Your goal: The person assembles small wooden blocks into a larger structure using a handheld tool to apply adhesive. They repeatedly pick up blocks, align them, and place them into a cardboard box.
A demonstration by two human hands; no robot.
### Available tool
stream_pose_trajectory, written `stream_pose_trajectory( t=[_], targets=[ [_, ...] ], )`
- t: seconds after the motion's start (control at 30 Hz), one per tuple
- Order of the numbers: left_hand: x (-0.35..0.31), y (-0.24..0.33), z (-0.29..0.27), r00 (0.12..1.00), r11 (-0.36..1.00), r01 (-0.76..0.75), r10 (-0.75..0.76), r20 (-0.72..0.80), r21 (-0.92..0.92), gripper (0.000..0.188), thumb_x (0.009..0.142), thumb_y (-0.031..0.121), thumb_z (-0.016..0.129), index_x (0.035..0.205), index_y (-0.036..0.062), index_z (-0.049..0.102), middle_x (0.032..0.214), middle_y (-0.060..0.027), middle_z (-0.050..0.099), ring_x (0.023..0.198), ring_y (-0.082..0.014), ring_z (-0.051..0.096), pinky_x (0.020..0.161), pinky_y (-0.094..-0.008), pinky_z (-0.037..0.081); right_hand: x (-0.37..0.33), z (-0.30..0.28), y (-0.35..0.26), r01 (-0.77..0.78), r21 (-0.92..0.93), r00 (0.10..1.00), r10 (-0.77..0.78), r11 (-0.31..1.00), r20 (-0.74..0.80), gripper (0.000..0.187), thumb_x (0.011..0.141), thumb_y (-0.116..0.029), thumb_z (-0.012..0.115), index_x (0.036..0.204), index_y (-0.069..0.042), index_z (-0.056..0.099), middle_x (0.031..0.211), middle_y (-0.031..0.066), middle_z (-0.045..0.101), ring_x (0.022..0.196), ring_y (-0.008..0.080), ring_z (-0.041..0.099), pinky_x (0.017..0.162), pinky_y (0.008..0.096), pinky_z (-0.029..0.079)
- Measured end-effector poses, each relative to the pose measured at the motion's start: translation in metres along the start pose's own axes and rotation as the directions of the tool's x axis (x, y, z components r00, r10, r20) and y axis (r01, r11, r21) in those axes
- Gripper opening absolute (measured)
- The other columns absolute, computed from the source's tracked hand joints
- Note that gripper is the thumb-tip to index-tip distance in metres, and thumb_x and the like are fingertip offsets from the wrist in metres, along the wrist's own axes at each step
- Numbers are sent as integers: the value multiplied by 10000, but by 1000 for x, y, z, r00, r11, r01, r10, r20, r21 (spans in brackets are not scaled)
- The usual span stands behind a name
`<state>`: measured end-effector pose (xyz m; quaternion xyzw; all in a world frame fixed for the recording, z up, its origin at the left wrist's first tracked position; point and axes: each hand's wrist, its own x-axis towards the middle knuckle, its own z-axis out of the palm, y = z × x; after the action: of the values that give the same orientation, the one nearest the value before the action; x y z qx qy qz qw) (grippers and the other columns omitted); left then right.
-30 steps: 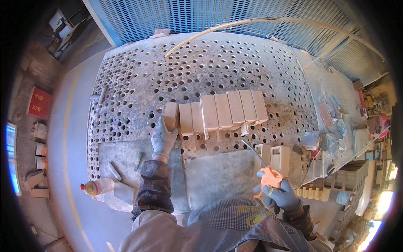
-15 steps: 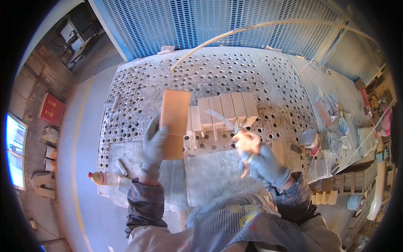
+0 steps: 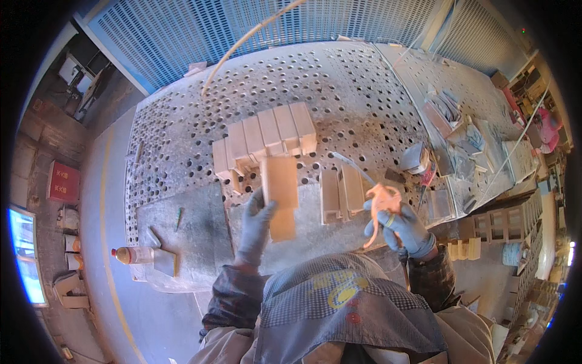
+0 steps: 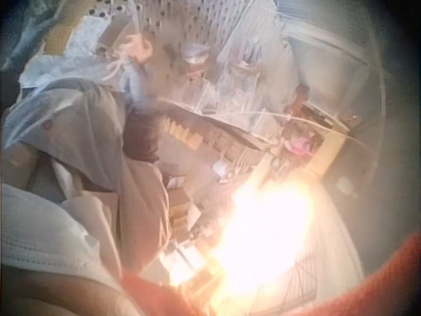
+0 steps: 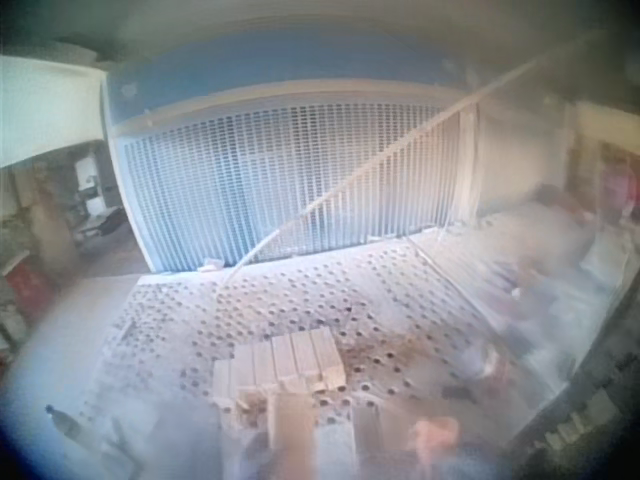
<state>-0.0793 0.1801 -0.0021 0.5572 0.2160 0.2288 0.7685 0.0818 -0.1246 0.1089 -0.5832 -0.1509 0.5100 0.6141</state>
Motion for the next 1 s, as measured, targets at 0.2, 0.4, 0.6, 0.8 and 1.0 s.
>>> stream_pose_trajectory(
  t=[0.2, 0.4, 0.6, 0.8, 1.0],
  targets=[
    [-9, -89, 50, 977, 659, 162, 0, -215, 735, 453, 911, 137, 720, 1290, -46, 552, 1123, -135, 686, 1048, -197, 642, 890, -337, 515, -14, -37, 58, 61, -312, 997, -74, 948, -30, 370, 983, -266, 626, 1225, 14, 621, 945, 146, 715, 707, 144, 631, 626, 291, 515],
    [18, -139, 37, 985, 811, 171, -142, -94, 560, 533, 1005, 173, 647, 1459, -26, 453, 1285, -186, 648, 1177, -242, 623, 1004, -353, 494, 11, -58, 95, -216, -798, 865, 489, 562, 110, 534, 923, -453, 628, 1269, -47, 637, 1099, 221, 702, 852, 279, 692, 783, 387, 540],
    [89, -141, 15, 952, 604, -306, 176, 251, 736, 567, 996, 176, 634, 1502, 29, 426, 1521, -195, 471, 1415, -330, 447, 1158, -408, 374, 67, -47, 173, 167, -766, 919, 182, 621, 349, 514, 978, -367, 605, 1397, -72, 568, 1338, 154, 649, 1013, 253, 676, 899, 355, 516],
    [124, -87, 42, 898, 436, -254, -226, 378, 863, 649, 917, 313, 731, 1468, 81, 478, 1423, -173, 560, 1344, -362, 517, 1114, -414, 427, 62, -79, 208, 55, -614, 901, 225, 788, 370, 470, 1006, -308, 595, 1383, -28, 569, 1360, 120, 638, 1086, 173, 605, 989, 323, 468],
    [127, -87, 64, 829, 443, -364, -247, 502, 819, 669, 839, 358, 783, 1402, 100, 528, 1336, -178, 587, 1228, -373, 581, 1037, -453, 478, 45, -68, 198, -121, -396, 992, 121, 910, -25, 422, 935, -324, 660, 1206, 1, 656, 909, 78, 701, 755, 146, 633, 686, 317, 515]
  ],
)
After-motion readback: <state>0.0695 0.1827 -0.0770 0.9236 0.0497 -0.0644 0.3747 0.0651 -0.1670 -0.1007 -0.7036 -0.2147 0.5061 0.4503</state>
